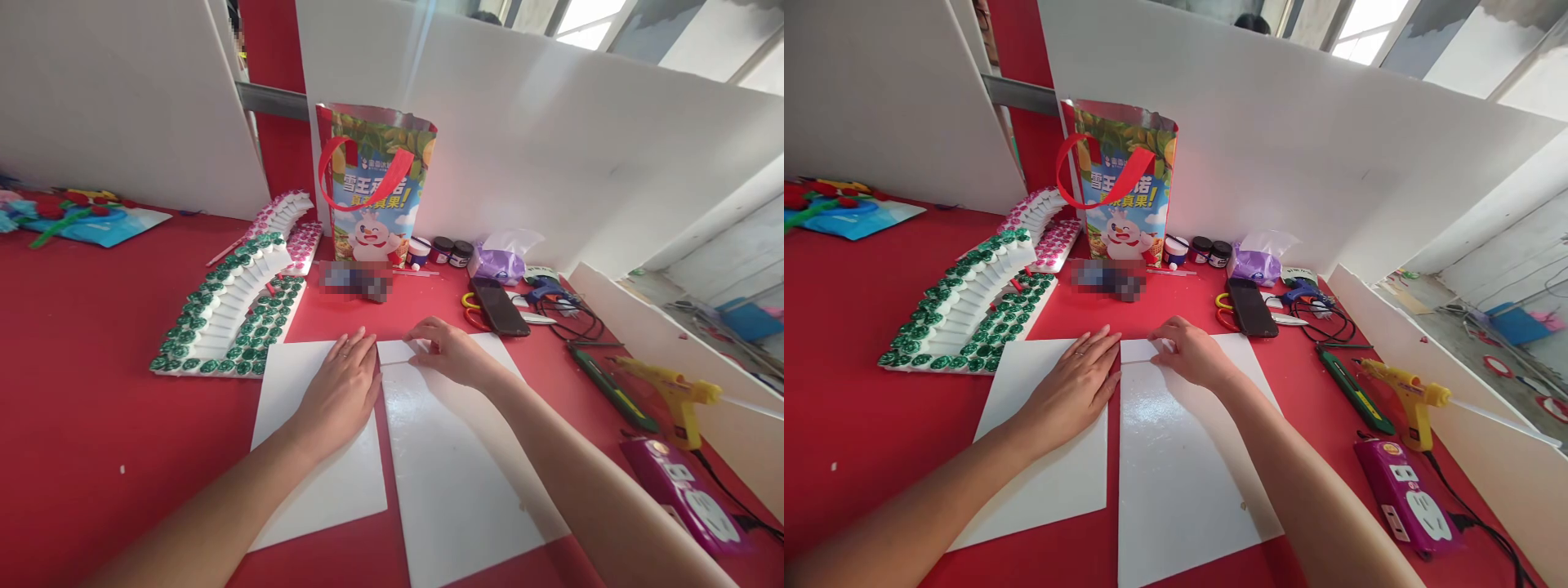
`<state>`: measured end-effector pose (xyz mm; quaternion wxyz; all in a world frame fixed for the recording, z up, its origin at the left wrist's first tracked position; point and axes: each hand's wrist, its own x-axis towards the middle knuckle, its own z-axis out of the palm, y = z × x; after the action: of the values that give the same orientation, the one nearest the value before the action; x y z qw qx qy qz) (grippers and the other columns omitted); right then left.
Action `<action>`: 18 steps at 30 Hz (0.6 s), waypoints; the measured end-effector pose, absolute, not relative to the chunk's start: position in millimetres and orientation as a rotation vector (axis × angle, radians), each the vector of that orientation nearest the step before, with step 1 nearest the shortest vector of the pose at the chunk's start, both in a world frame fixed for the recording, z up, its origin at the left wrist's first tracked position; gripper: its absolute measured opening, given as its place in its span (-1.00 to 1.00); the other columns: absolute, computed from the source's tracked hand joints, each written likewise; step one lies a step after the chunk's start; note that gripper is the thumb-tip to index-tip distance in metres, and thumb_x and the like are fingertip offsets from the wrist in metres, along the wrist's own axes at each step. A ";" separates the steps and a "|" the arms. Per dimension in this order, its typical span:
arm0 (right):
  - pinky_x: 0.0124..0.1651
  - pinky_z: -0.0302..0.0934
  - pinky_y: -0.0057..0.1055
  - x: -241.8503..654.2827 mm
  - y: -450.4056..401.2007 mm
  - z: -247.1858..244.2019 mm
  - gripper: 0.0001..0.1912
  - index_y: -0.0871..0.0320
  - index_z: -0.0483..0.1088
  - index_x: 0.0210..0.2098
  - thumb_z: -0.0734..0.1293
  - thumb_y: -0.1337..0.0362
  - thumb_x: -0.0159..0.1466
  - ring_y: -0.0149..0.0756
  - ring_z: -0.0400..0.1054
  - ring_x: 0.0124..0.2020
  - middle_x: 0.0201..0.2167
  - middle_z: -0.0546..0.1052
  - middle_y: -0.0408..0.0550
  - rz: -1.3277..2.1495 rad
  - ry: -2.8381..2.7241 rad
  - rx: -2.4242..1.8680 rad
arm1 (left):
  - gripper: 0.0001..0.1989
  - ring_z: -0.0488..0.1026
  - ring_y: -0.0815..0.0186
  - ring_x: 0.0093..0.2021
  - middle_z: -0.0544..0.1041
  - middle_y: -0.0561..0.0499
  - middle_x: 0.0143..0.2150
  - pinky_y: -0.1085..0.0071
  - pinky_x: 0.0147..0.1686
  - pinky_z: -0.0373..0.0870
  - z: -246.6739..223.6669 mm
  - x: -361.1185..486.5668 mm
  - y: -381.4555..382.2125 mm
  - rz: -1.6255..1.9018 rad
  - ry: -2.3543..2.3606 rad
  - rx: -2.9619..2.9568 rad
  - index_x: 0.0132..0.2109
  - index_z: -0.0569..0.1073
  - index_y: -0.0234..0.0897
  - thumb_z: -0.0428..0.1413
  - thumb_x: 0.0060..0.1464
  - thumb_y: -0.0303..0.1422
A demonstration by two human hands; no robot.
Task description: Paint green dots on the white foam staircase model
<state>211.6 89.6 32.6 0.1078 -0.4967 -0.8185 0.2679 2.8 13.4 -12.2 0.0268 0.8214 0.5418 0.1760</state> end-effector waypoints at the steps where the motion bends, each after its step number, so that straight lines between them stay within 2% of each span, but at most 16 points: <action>1: -0.28 0.28 -0.43 211.4 89.5 32.8 -0.72 0.02 0.54 -0.05 0.45 0.33 0.23 -0.37 0.42 -0.32 -0.03 0.52 -0.06 0.780 -2.411 -1.470 | -0.55 0.18 -0.01 0.44 0.39 -0.31 0.35 -0.06 0.40 0.15 -12.2 3.1 13.3 0.553 1.673 2.539 0.28 0.37 -0.46 -0.18 0.39 -0.38; 11: -0.27 0.30 -0.42 212.5 89.1 29.7 -0.72 0.03 0.54 -0.06 0.46 0.34 0.22 -0.39 0.41 -0.35 -0.04 0.51 -0.05 0.765 -2.411 -1.424 | -0.57 0.20 -0.06 0.43 0.45 -0.29 0.30 -0.10 0.37 0.19 -10.8 3.9 15.2 0.577 1.678 2.551 0.20 0.46 -0.43 -0.16 0.37 -0.42; 18: -0.25 0.28 -0.43 209.9 87.6 31.5 -0.70 0.03 0.55 -0.02 0.45 0.34 0.25 -0.39 0.42 -0.33 -0.01 0.50 -0.05 0.743 -2.453 -1.481 | -0.58 0.20 -0.09 0.42 0.43 -0.34 0.30 -0.07 0.38 0.17 -13.5 3.8 14.3 0.498 1.684 2.652 0.15 0.49 -0.52 -0.15 0.33 -0.47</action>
<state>209.9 87.6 31.5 0.0908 -0.4982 -0.8252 0.2501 3.8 14.3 -13.5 -0.0194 0.8337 0.5293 0.1566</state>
